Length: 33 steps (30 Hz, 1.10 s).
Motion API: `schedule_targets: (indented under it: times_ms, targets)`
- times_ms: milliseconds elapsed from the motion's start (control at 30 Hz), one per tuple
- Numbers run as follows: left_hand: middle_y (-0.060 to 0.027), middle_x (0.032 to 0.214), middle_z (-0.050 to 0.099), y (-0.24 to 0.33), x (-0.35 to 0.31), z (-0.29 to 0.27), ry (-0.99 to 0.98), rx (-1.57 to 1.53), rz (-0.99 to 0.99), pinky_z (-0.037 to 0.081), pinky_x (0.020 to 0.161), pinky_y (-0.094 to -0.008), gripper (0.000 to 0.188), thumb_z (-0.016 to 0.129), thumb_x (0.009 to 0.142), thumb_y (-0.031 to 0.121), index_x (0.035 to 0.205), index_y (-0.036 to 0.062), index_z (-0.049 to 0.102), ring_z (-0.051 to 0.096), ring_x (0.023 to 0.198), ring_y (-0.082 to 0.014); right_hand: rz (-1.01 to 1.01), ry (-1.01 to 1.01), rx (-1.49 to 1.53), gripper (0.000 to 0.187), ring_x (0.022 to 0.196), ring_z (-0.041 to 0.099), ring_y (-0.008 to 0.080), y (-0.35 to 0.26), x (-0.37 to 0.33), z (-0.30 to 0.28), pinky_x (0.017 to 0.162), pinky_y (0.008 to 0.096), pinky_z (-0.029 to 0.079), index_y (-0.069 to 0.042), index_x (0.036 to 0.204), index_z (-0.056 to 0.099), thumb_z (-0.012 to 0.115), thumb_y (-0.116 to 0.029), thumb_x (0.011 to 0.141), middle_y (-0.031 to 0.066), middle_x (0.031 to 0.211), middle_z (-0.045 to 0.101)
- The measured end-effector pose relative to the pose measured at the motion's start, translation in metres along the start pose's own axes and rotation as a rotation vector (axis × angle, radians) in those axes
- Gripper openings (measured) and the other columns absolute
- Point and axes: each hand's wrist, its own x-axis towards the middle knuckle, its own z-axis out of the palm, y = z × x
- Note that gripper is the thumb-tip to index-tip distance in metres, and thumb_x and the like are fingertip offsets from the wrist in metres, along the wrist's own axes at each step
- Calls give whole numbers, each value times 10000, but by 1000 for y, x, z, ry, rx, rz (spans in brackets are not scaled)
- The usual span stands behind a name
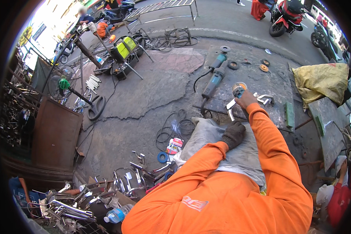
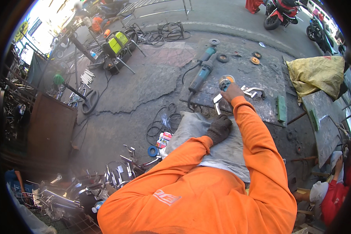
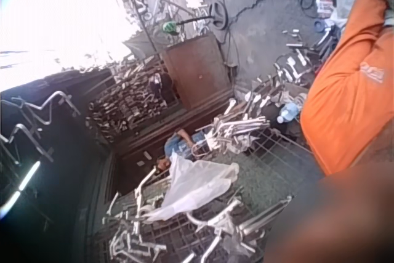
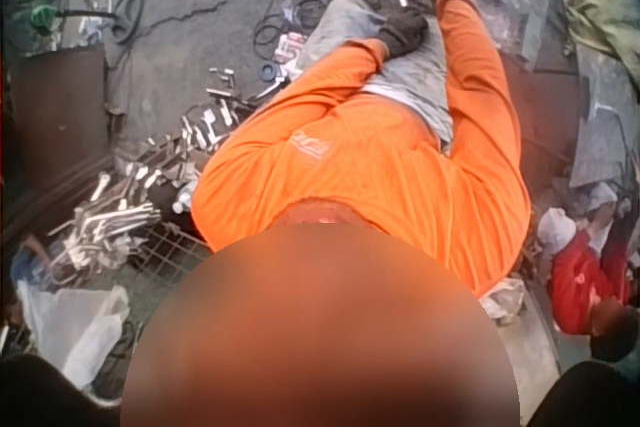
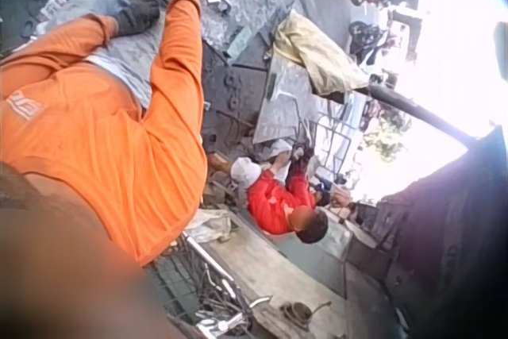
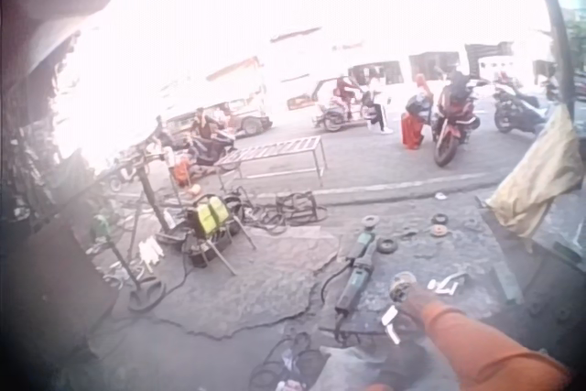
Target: The person uses an angle grinder to polish a curved metal tube, then wipes it with a cloth. They repeat the process on a second metal piece, grinding and wiping each one individually.
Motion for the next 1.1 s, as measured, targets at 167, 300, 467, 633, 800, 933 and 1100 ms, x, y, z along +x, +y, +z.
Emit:
schedule_targets:
  times_ms: [167,300,467,633,800,933,1100]
  targets:
    - [-186,1046,684,0,0,-1,-25,-4,-25,532,903,-502,199,653,748,42,937,67,710,630,1059,-412,-111,-6,-36,713,1128,698,463,-11,-24,17,958,510,567,102,1175,665,757,-530,859,337,1186,705]
    - [-194,1029,685,-3,0,2,87,-2,83,539,875,-498,193,643,753,55,927,63,727,639,1018,-411,-215,-108,-115,714,1074,718,466,-18,-41,18,948,508,570,106,1146,685,751,-543,855,326,1137,724]
    - [-189,1017,682,-7,1,4,-24,55,47,529,896,-502,187,654,760,71,930,63,732,637,1013,-406,-221,-182,-96,716,1105,702,474,-11,-45,6,968,501,560,115,1097,707,771,-542,821,346,1148,713]
    - [-184,1007,669,-4,0,2,-35,21,-7,528,903,-494,166,657,774,77,926,57,722,625,1051,-400,-124,-113,-22,800,1121,692,478,0,-41,5,982,499,554,122,1261,602,763,-532,830,337,1214,694]
    - [-193,1026,665,-2,-1,1,-60,11,-47,531,912,-491,182,648,790,78,958,50,714,617,1078,-403,-59,-19,15,754,1127,691,478,-1,-42,4,972,501,558,115,1233,617,746,-519,845,335,1196,699]
    - [-203,1030,666,-6,2,3,-52,16,30,528,914,-500,178,642,801,75,962,46,710,620,1065,-416,-137,-54,1,743,1121,694,477,-2,-48,7,965,507,558,109,1224,630,753,-507,828,343,1202,697]
    - [-201,1035,676,-4,1,1,-70,1,-17,528,909,-489,159,663,837,86,984,52,715,638,1046,-409,-157,-130,33,741,1104,700,475,5,-50,17,971,509,549,112,1194,657,763,-512,810,355,1164,704]
